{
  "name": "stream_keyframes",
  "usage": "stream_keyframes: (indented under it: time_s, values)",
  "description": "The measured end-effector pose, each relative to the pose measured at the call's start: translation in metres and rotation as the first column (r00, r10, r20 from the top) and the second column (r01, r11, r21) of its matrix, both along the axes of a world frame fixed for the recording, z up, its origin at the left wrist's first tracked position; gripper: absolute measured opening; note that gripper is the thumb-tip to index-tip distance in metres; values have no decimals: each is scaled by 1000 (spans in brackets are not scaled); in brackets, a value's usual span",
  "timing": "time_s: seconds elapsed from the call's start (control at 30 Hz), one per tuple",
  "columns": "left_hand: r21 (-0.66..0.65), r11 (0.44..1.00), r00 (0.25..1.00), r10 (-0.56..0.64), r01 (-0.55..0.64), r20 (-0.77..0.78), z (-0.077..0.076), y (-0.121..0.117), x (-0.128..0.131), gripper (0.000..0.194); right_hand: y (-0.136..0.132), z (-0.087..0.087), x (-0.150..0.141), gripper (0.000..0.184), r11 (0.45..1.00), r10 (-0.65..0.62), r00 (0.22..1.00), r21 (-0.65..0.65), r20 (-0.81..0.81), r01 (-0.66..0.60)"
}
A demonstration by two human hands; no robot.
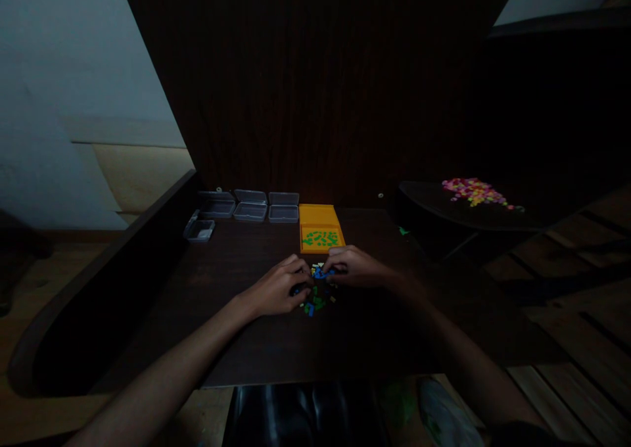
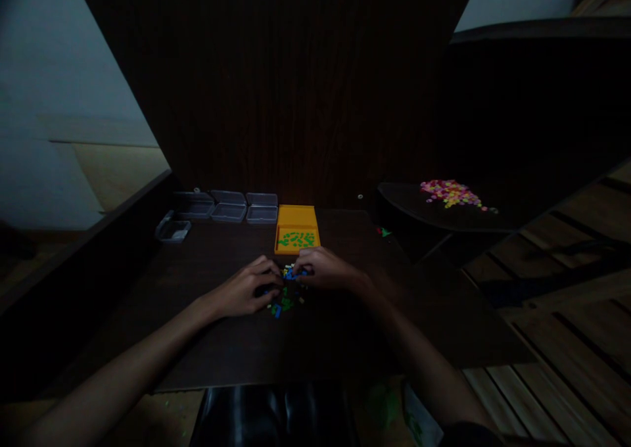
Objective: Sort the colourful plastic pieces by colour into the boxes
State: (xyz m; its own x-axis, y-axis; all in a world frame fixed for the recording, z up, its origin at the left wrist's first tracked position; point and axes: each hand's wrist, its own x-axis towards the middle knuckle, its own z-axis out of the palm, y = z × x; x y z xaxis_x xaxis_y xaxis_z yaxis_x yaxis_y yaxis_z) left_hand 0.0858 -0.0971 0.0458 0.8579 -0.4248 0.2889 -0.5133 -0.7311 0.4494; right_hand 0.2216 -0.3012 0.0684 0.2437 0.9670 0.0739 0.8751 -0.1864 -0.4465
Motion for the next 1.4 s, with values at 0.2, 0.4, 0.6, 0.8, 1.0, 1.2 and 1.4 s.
stream_keyframes:
  time_s: [0.2, 0.4, 0.6, 0.8, 1.0, 1.2, 1.4]
  values:
    - [-18, 1000, 1000, -12, 12, 0, 1, -1, -1, 16, 3, -13, -18, 15, 996, 79, 997, 43, -18, -79]
    - [-6, 1000, 1000, -27, 27, -12, 1, -1, -1, 16, 3, -16, -22, 12, 995, 87, 996, 55, 14, -88]
    - [-17, 1000, 1000, -23, 23, -5, 0, -2, -1, 15, 1, -17, -25, 10, 995, 61, 998, 77, 4, -61]
    - [-5, 1000, 1000, -30, 30, 3, 0, -2, -1, 16, 1, -18, -24, 14, 997, 42, 999, 63, 24, -43]
    - [-13, 1000, 1000, -23, 23, -6, 0, -2, -2, 14, 0, -18, -24, 10, 997, 47, 998, 64, 39, -49]
    - [7, 1000, 1000, -30, 30, 0, 0, -2, -2, 15, 1, -18, -26, 10, 998, 29, 999, 56, 40, -31]
    - [0, 999, 999, -32, 32, -14, -4, -2, 0, 14, 0, -19, -27, 11, 1000, -3, 999, 17, 35, 3]
